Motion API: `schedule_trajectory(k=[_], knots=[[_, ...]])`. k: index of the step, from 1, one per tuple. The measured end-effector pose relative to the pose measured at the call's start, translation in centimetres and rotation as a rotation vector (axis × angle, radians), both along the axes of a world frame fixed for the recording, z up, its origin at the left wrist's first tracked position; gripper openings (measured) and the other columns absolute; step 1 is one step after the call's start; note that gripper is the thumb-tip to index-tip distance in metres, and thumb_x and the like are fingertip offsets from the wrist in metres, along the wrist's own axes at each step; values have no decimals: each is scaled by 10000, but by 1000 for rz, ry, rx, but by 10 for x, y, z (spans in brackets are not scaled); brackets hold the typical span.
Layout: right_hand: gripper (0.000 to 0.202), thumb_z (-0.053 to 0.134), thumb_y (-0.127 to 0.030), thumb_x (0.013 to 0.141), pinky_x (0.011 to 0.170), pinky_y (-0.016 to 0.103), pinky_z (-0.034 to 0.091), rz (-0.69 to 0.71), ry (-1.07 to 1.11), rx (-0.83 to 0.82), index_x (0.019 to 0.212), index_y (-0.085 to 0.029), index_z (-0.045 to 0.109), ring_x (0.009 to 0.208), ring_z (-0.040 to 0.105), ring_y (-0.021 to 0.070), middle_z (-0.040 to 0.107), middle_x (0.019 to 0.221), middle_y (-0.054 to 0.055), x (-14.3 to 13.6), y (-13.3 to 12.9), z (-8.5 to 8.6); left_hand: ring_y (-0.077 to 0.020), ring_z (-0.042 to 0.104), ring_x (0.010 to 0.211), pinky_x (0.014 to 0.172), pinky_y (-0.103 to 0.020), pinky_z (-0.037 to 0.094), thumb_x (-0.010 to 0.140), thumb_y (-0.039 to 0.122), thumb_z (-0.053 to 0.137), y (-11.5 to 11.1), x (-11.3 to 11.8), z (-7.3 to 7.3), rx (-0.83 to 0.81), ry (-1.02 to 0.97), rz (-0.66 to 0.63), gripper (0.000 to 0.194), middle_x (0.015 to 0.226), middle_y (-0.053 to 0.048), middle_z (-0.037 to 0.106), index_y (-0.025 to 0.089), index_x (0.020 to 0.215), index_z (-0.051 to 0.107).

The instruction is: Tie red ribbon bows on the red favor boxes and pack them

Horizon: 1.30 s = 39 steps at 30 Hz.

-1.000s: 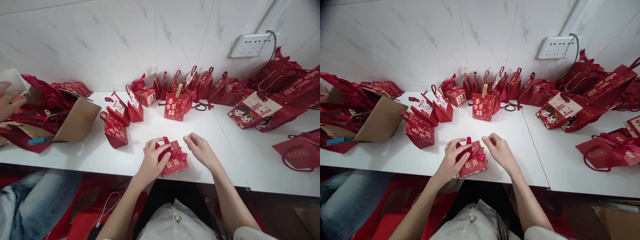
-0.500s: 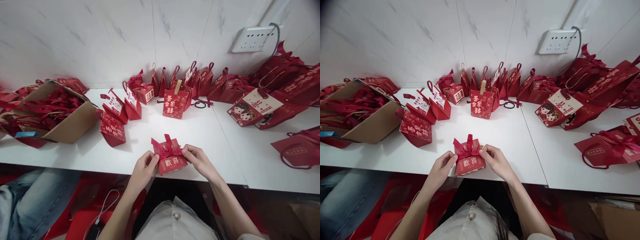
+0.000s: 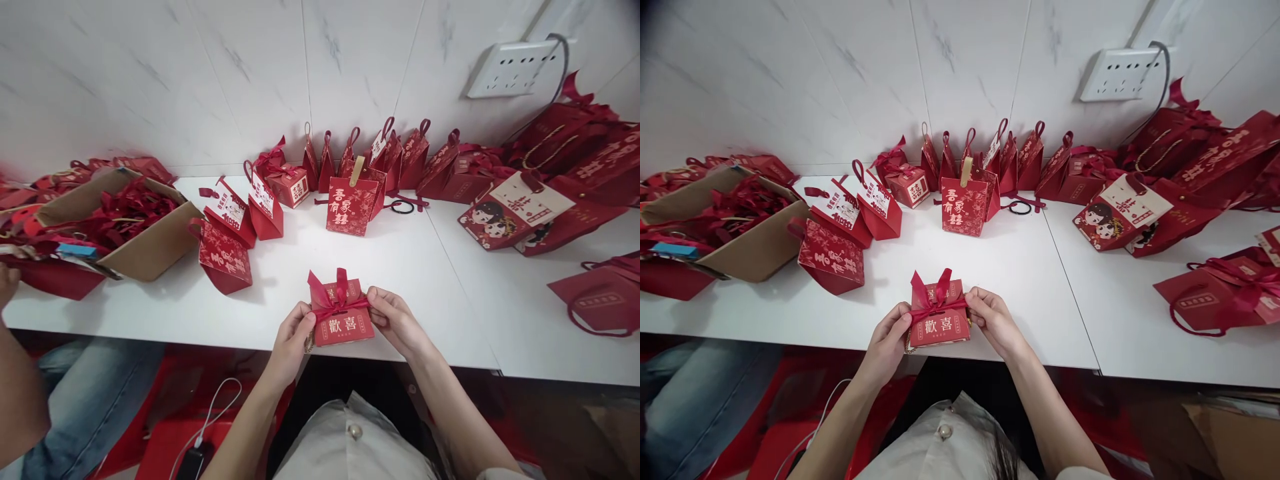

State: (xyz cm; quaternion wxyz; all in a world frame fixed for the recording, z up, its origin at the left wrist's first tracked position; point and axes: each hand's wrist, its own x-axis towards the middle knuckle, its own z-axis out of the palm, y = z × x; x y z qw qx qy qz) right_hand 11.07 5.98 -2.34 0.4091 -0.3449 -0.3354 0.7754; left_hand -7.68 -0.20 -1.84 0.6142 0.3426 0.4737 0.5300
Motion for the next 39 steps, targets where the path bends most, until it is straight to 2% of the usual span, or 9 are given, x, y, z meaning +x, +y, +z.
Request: schedule_trajectory(k=[9,14,17,19,22,29,32,36,39], knots=[[433,748,-445,678,441,203,161,-91,51,-94,575,-186,417,459,115,61,241,484,-97,-6,-4,-5,-85,293,562,520,-204,272,850,471,527,3,3,-10,79,79,18,368,669,44,351,183,674,380],[423,673,-536,733,492,227,283,-16,-141,107,596,-187,477,468,303,82,362,471,-62,10,0,-9,-89,361,583,544,-209,331,842,520,495,5,-7,-4,15,242,-22,380,685,41,374,193,692,374],[411,533,-599,813,603,263,398,-122,-268,230,740,-199,594,627,481,138,513,636,0,22,5,-15,-145,506,838,727,-254,432,700,521,667,2,-16,2,84,335,-43,428,937,-4,478,217,894,437],[430,439,-608,859,740,309,450,-188,-307,288,920,-231,636,860,554,189,606,894,52,24,9,-19,-211,504,1032,849,-319,441,586,436,782,1,-19,4,73,439,-110,702,1194,-63,439,253,1136,386],[489,361,-621,882,919,376,428,-106,-283,372,1100,-261,611,1098,523,231,588,1184,71,21,8,-18,-252,490,1139,923,-389,433,636,351,764,8,-21,2,8,545,-195,814,1336,-110,385,281,1290,285],[637,312,-612,896,729,359,451,116,-574,418,530,-192,620,585,584,190,626,545,52,37,-21,13,-240,392,1276,1051,-418,324,817,349,551,35,-33,-2,104,674,472,369,1311,-103,445,239,1149,430],[622,349,-604,885,674,352,427,-83,-729,403,436,-202,504,518,516,169,548,474,36,44,-19,15,-216,380,1289,1060,-378,306,853,361,512,34,-34,1,86,611,456,321,1318,-84,457,248,1147,452],[302,546,-512,820,757,370,466,-173,-732,500,811,-212,586,810,598,222,626,839,59,29,-2,6,-222,444,1232,1021,-361,343,854,379,513,33,-27,5,73,619,287,331,1278,-80,508,232,1150,497],[715,697,-444,705,931,441,436,12,-691,660,1302,-241,361,1193,467,280,430,1320,130,8,9,0,-214,524,1131,964,-346,396,850,381,513,34,-22,8,88,593,201,298,1172,-78,572,214,1096,515]])
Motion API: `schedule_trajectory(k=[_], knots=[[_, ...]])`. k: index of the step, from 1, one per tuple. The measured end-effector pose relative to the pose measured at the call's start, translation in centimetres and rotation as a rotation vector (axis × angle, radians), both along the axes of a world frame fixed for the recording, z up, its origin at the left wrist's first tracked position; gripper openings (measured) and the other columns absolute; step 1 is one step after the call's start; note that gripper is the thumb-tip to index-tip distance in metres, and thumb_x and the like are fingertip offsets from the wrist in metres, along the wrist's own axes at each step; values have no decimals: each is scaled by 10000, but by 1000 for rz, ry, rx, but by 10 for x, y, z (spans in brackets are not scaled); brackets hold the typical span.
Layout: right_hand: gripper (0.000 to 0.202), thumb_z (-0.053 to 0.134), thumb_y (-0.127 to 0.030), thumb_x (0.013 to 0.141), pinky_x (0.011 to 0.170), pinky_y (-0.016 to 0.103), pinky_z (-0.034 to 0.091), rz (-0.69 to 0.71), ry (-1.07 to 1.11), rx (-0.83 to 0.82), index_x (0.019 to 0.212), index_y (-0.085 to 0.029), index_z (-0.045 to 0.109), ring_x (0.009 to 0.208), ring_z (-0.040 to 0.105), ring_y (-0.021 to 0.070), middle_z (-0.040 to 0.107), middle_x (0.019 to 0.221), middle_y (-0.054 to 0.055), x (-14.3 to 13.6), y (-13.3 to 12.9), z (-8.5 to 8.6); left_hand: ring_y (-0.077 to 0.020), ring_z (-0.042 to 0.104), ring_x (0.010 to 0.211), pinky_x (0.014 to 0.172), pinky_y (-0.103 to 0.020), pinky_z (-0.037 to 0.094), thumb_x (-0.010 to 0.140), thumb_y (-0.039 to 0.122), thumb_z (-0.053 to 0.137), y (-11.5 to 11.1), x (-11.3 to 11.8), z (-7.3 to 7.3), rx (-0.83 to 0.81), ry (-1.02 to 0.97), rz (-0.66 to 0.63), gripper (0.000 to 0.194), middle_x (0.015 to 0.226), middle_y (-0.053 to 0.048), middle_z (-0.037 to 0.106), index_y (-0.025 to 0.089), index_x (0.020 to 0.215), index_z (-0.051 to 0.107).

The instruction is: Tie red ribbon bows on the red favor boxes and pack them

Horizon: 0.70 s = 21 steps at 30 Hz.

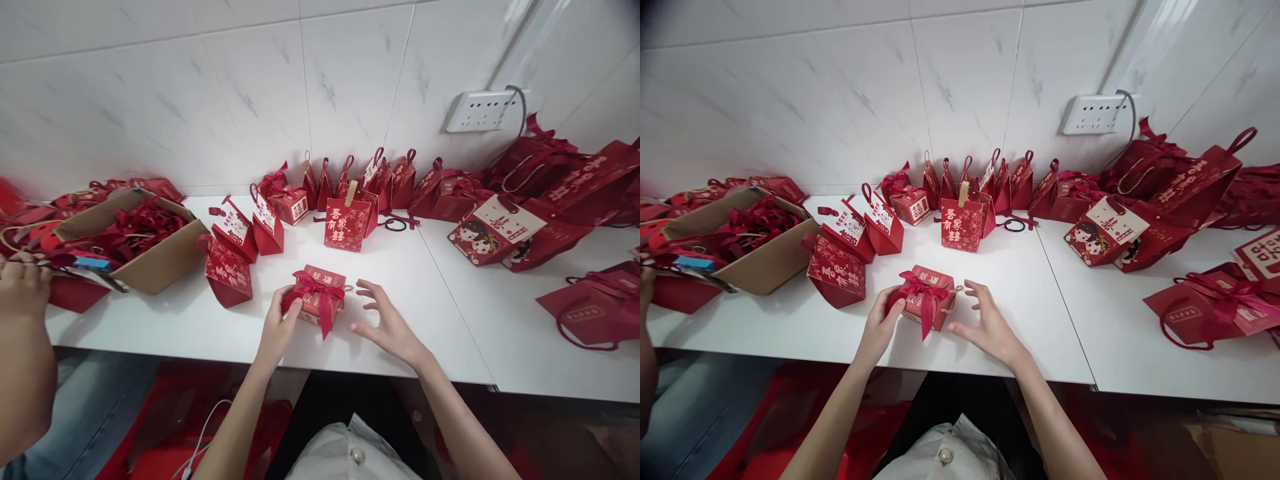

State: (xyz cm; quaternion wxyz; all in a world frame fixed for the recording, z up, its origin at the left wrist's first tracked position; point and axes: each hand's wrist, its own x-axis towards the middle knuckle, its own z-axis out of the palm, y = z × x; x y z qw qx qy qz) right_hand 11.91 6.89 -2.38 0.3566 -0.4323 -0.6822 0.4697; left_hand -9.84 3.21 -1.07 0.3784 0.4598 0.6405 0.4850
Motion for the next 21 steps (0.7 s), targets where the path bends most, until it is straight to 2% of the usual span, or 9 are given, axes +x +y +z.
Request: schedule_trajectory(k=[2,3,6,10,13,15,18,19,21], knots=[[1016,762,-417,631,1028,482,360,108,-61,25,1420,-250,144,1314,333,305,262,1442,154,-11,4,-2,-211,544,1093,933,-340,416,822,381,558,-1,2,2,-10,-20,-8,287,1137,-74,583,211,1049,508],[1103,778,-400,610,1056,492,327,137,-85,32,1440,-248,68,1341,289,314,218,1463,162,-15,5,-3,-211,551,1077,917,-337,425,806,381,580,-2,3,3,-13,-40,-14,271,1131,-74,585,209,1002,507],[1175,770,-338,619,1070,501,312,173,-105,36,1456,-245,-49,1345,281,329,209,1457,176,-17,9,-4,-214,566,1047,870,-327,443,800,410,578,-7,4,5,-23,-127,-62,228,1149,-80,589,201,828,490],[1151,762,-289,630,1055,491,351,157,-65,20,1463,-270,-32,1319,327,319,269,1403,156,-10,11,-6,-211,557,1039,868,-319,433,839,422,516,-16,8,6,-31,-94,-105,249,1141,-84,584,189,750,514],[1096,752,-269,647,1031,478,398,140,-15,33,1462,-312,20,1308,346,300,283,1388,131,-4,8,-7,-188,558,901,809,-300,430,833,364,531,-27,10,9,15,63,-108,223,957,-55,577,190,695,517],[1071,746,-246,654,1027,480,408,133,8,55,1457,-344,44,1309,350,292,285,1390,113,1,5,-7,-170,536,805,759,-279,422,822,325,550,-34,5,14,6,144,-209,226,838,-31,554,191,645,510],[1045,736,-208,659,1034,494,402,125,3,81,1451,-371,75,1320,340,299,271,1414,99,7,-1,-6,-157,528,702,685,-261,422,813,303,569,-35,-16,27,-131,124,-550,218,731,-22,579,190,628,547],[1034,732,-199,661,1034,498,402,119,1,95,1449,-377,85,1323,336,303,263,1425,97,9,-3,-6,-156,532,674,662,-260,425,822,314,558,-32,-23,31,-163,97,-607,216,697,-22,586,190,645,570],[1013,725,-191,668,1030,498,407,107,4,127,1445,-383,105,1332,325,310,255,1441,95,12,-7,-5,-159,549,678,653,-260,436,834,340,539,-22,-35,39,-116,77,-507,203,703,-26,595,189,716,605]])
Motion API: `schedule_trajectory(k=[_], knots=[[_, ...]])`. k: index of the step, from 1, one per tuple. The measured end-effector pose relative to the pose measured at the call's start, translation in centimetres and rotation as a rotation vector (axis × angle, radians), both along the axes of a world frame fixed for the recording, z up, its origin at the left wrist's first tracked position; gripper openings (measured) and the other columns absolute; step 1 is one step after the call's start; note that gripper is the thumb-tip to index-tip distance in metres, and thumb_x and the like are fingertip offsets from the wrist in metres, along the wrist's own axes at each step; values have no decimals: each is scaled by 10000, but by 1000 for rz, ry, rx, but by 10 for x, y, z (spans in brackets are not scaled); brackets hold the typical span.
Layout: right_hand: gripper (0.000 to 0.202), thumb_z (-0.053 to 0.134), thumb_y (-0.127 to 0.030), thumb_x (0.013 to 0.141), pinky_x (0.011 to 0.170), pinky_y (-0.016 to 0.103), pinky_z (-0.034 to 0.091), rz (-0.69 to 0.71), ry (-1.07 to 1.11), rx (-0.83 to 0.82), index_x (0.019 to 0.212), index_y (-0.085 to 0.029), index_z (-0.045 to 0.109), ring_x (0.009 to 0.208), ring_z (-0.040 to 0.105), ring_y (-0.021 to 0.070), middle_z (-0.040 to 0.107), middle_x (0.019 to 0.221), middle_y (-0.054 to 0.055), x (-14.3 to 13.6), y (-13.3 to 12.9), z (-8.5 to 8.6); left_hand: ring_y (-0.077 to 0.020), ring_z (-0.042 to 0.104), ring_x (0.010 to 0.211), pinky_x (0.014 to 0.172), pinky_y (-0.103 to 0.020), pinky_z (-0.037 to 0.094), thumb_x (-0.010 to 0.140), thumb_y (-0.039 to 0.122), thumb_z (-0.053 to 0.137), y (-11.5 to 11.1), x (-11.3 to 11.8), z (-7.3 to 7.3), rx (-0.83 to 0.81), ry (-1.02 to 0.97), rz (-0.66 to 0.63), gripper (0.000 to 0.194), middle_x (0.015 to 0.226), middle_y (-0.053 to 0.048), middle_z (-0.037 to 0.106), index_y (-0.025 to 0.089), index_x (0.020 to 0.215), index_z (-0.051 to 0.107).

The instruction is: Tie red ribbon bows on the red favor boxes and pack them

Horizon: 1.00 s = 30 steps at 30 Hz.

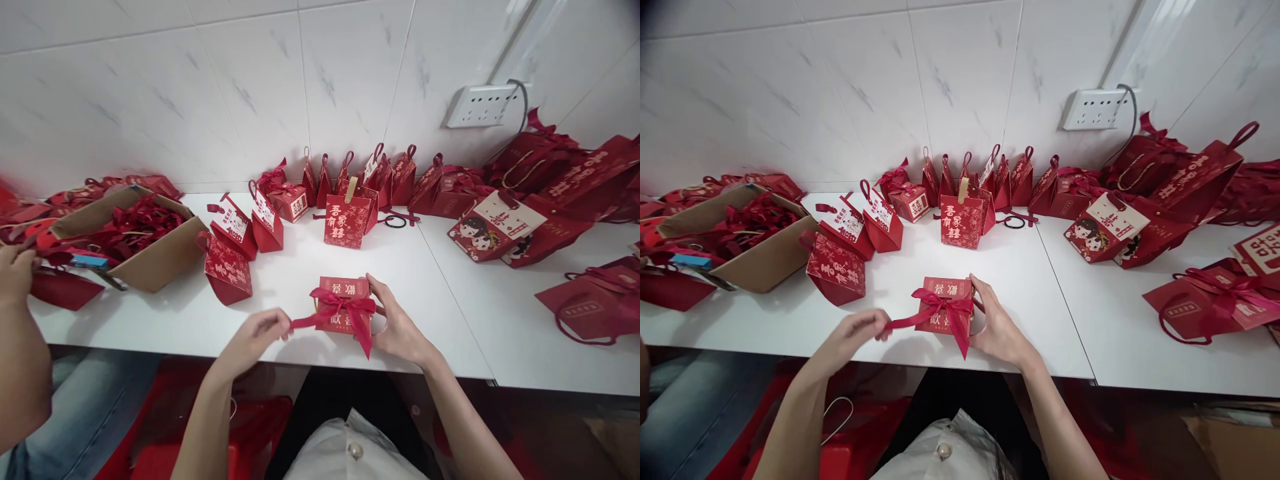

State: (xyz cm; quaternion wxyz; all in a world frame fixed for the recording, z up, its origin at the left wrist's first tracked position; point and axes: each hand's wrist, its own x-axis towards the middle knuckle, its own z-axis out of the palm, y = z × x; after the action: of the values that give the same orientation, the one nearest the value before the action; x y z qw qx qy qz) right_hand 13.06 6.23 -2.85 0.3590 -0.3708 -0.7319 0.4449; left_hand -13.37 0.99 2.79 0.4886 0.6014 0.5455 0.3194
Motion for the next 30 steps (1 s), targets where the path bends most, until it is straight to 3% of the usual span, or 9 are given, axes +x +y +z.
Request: schedule_trajectory(k=[3,7,12,16,19,21,25,30], knots=[[1002,724,-185,673,1035,489,406,-1,25,31,1446,-381,117,1344,308,311,260,1450,94,2,-5,3,-176,573,816,732,-275,459,803,319,582,18,-1,6,127,26,160,168,897,-41,620,204,914,632],[1001,727,-185,675,1036,480,411,-23,48,68,1445,-392,122,1338,322,306,274,1442,87,4,-11,11,-179,561,858,771,-296,462,817,283,569,31,19,7,158,-54,31,233,985,-64,595,211,1035,612],[1009,733,-171,667,1041,479,409,-43,51,108,1446,-391,131,1339,324,311,280,1447,82,9,-17,22,-166,513,794,698,-274,424,813,275,598,30,34,12,294,-86,-6,130,885,-53,536,207,918,636],[1016,739,-175,662,1046,473,406,-40,32,108,1447,-390,131,1341,323,309,277,1453,80,9,-17,24,-153,501,744,673,-267,416,786,253,627,24,38,23,296,-106,-18,71,840,-46,553,191,765,601],[1011,736,-171,664,1045,470,407,-39,21,104,1449,-381,134,1336,330,298,282,1450,87,8,-17,21,-141,529,705,627,-259,436,781,259,632,19,41,28,238,-182,-43,101,843,-53,581,183,752,572],[1013,737,-170,662,1043,465,410,-35,25,100,1451,-374,136,1333,332,295,284,1447,91,7,-17,20,-106,529,579,504,-228,421,773,273,644,16,42,30,127,-260,-56,133,812,-43,595,183,759,548],[1021,747,-186,653,1046,456,406,-27,49,100,1453,-370,140,1324,343,298,288,1438,89,7,-17,19,-35,371,293,268,-144,212,780,334,643,15,42,31,-124,-428,-112,192,555,42,525,203,802,504],[1038,756,-170,643,1061,458,387,-19,45,89,1450,-381,138,1325,340,288,291,1438,80,9,-17,20,-12,391,257,211,-103,197,785,358,646,18,42,32,-205,-586,-92,209,657,31,547,197,866,541]])
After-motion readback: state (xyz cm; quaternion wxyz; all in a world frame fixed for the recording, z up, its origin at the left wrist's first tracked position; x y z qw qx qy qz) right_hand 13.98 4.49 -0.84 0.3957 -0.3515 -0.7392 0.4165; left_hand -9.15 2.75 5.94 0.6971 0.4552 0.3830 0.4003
